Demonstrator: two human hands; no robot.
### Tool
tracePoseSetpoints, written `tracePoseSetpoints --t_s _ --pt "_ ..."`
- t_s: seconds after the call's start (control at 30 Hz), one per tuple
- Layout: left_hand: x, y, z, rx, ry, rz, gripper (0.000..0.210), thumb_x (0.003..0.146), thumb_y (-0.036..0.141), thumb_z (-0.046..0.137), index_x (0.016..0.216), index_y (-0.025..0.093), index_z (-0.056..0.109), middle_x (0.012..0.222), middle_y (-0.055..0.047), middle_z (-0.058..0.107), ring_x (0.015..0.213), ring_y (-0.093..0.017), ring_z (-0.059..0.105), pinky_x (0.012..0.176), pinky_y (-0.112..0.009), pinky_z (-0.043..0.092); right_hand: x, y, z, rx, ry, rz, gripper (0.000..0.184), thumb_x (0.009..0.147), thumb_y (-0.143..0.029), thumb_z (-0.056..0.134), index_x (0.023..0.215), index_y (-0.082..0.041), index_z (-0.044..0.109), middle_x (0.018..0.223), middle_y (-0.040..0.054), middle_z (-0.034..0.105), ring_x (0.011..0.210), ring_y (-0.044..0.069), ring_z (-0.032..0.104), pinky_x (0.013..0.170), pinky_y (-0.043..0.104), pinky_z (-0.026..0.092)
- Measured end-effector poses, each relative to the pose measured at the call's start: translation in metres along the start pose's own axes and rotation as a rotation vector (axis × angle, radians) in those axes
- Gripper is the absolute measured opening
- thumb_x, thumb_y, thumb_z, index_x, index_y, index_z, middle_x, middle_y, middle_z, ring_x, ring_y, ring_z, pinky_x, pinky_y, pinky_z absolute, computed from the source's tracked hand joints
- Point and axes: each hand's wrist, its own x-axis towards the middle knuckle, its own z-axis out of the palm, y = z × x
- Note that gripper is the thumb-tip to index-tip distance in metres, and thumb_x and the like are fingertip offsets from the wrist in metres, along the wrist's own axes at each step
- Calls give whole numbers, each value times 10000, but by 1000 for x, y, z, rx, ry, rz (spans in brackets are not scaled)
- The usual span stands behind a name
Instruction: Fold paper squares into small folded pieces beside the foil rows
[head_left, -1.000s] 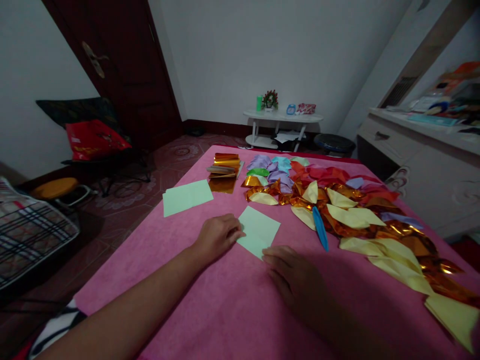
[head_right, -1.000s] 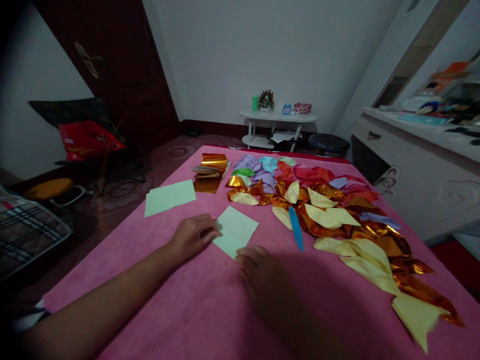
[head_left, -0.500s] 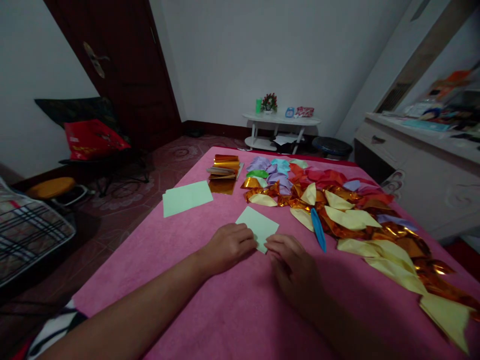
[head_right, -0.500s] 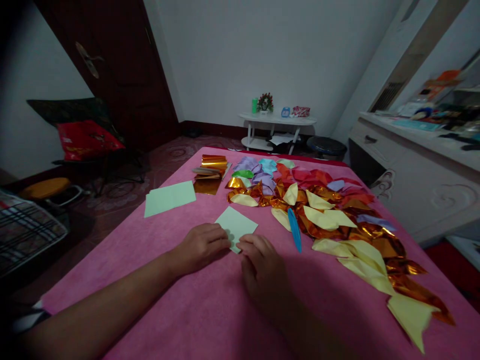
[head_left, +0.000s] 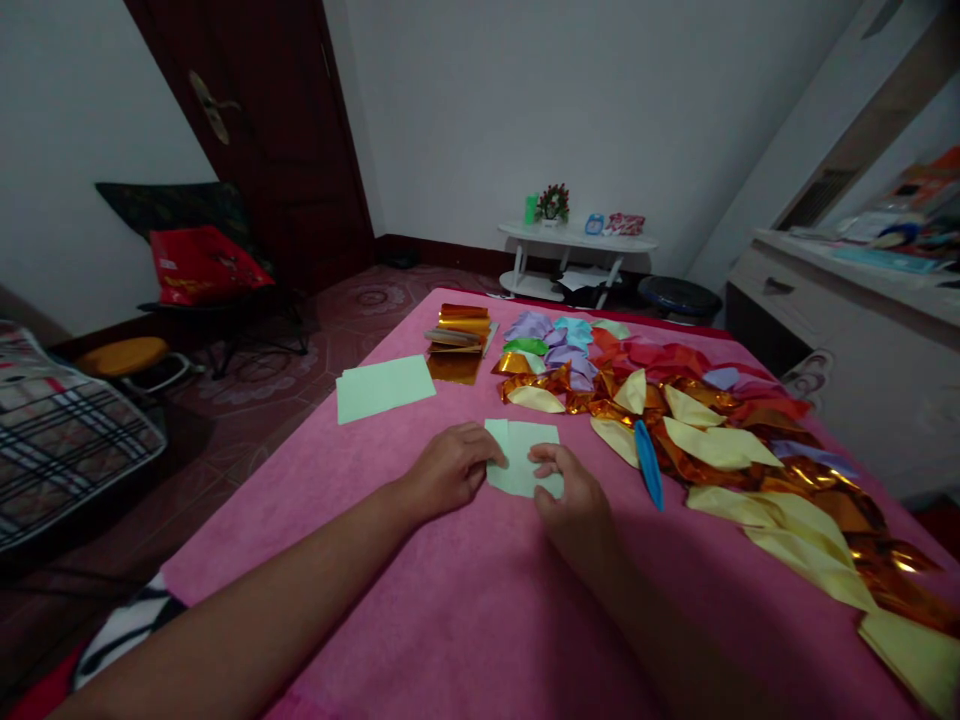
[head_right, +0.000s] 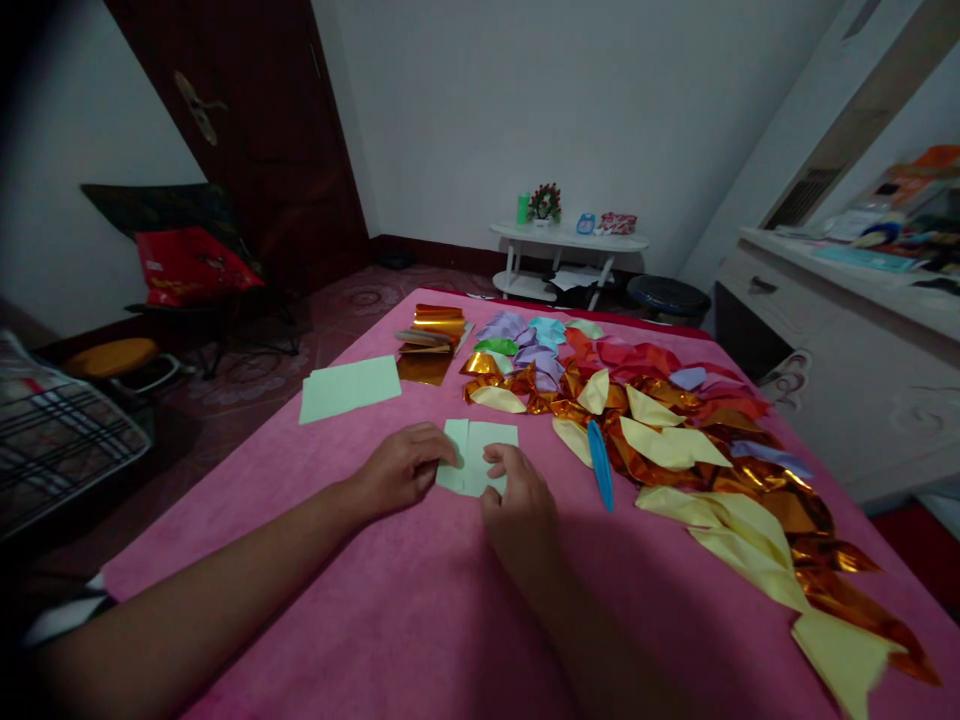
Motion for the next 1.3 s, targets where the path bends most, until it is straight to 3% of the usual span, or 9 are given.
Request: tracePoseSetpoints --t_s 0.2,0.43,0.67,0.83,0.93,1.07,1.3 --pt "0 2 -5 -35 -30 21 382 654 -14 504 944 174 667 905 -52 659 868 -184 565 796 -318 464 3 2 -3 41 -31 -43 362 612 -22 442 905 -176 589 907 52 631 855 205 594 802 363 481" --pt "-2 0 -5 -47 -40 26 380 649 -16 510 929 177 679 919 -51 655 872 -178 565 791 -308 466 0 -1 -8 98 -91 -73 313 640 -5 448 825 -195 614 992 65 614 953 215 592 769 330 501" --pt "-4 3 -10 34 -103 147 171 821 131 531 910 180 668 876 -55 675 838 -169 590 794 -317 444 -2 -2 -10 77 -115 -91 304 645 -2 466 824 -196 617 1013 63 601 947 213 592 792 334 481" --pt "-9 16 -14 209 -215 290 197 894 186 467 927 193 661 870 -57 664 846 -172 584 762 -320 412 -6 -5 -15 -8 -104 -126 334 600 17 461 811 -187 621 976 63 609 933 216 570 820 348 440" --pt "-10 20 -14 194 -248 271 208 899 197 458 944 191 661 883 -63 648 854 -174 575 758 -313 415 -10 -8 -21 -99 -87 -164 287 611 -7 505 800 -183 630 872 55 611 865 221 555 787 354 418" --pt "-8 15 -13 16 -241 192 185 880 227 505 939 192 677 894 -68 630 848 -168 570 771 -296 429 -16 -10 -27 -146 -143 -218 198 711 -70 535 803 -195 656 750 31 603 739 192 545 689 318 386" --pt "-6 9 -13 -158 -233 130 169 861 237 551 901 186 707 845 -69 621 804 -160 562 753 -285 427 -18 -9 -27 -139 -200 -173 152 747 -108 552 793 -199 666 714 12 606 677 164 539 646 287 361"
